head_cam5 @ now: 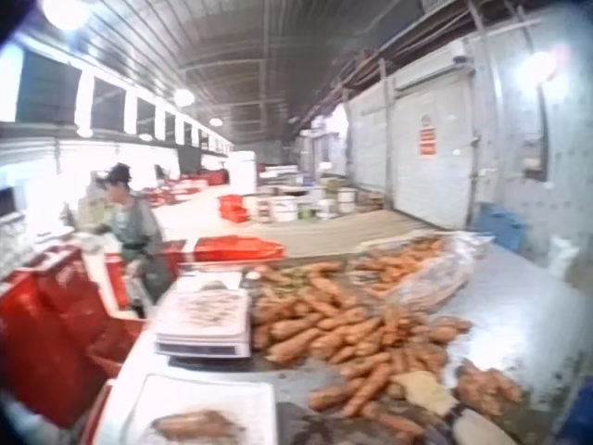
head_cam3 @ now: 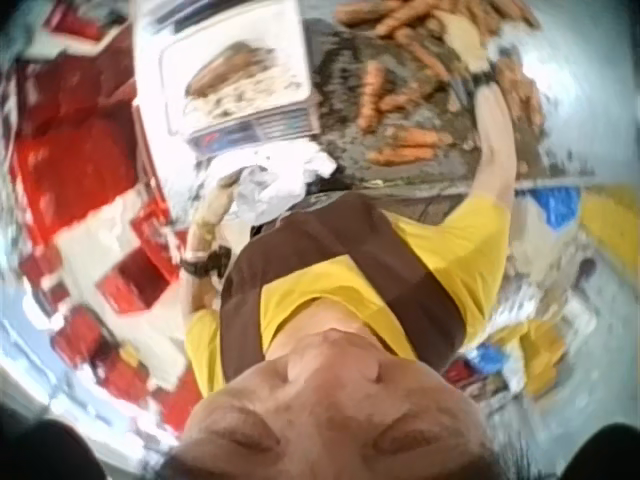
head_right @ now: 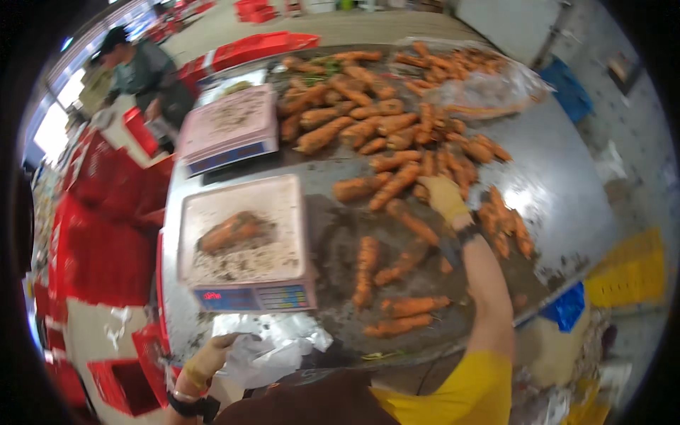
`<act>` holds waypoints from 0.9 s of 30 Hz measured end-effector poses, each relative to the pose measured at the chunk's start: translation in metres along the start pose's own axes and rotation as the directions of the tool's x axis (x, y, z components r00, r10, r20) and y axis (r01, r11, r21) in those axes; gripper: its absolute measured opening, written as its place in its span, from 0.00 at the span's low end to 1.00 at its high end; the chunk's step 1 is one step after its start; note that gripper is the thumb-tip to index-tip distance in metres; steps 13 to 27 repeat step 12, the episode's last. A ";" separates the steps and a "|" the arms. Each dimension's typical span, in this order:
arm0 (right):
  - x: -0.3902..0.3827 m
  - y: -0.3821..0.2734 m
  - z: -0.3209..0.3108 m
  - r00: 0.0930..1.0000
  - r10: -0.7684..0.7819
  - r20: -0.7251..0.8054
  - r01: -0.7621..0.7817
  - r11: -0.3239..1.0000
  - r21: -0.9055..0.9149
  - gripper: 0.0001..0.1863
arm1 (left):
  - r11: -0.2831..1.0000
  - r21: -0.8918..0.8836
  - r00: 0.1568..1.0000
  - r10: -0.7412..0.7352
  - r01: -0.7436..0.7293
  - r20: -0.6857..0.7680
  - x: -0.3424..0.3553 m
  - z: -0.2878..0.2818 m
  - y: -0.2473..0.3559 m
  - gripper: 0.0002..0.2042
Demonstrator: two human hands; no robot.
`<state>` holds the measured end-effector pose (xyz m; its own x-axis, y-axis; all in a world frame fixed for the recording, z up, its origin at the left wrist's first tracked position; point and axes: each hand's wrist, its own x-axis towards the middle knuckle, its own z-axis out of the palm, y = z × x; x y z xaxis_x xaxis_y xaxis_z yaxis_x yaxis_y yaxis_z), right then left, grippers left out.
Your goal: The recorder is weighing carrots and placing them into plastic bags for packaging.
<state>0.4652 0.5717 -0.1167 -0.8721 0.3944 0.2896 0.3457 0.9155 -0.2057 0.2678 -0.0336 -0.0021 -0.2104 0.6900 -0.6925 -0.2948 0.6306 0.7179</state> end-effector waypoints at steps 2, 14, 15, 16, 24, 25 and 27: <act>0.006 0.008 -0.013 0.982 -0.002 0.191 0.053 0.963 -0.263 0.24 | 0.997 -0.079 1.000 0.002 0.000 0.027 0.003 0.009 0.008 0.18; -0.016 -0.038 -0.030 0.971 -0.011 0.238 0.018 0.999 -0.028 0.35 | 0.983 -0.182 0.999 0.013 -0.006 0.037 -0.001 0.000 0.000 0.19; -0.016 -0.038 -0.030 0.971 -0.011 0.238 0.018 0.999 -0.028 0.35 | 0.983 -0.182 0.999 0.013 -0.006 0.037 -0.001 0.000 0.000 0.19; -0.016 -0.038 -0.030 0.971 -0.011 0.238 0.018 0.999 -0.028 0.35 | 0.983 -0.182 0.999 0.013 -0.006 0.037 -0.001 0.000 0.000 0.19; -0.016 -0.038 -0.030 0.971 -0.011 0.238 0.018 0.999 -0.028 0.35 | 0.983 -0.182 0.999 0.013 -0.006 0.037 -0.001 0.000 0.000 0.19; -0.016 -0.038 -0.030 0.971 -0.011 0.238 0.018 0.999 -0.028 0.35 | 0.983 -0.182 0.999 0.013 -0.006 0.037 -0.001 0.000 0.000 0.19; -0.016 -0.038 -0.030 0.971 -0.011 0.238 0.018 0.999 -0.028 0.35 | 0.983 -0.182 0.999 0.013 -0.006 0.037 -0.001 0.000 0.000 0.19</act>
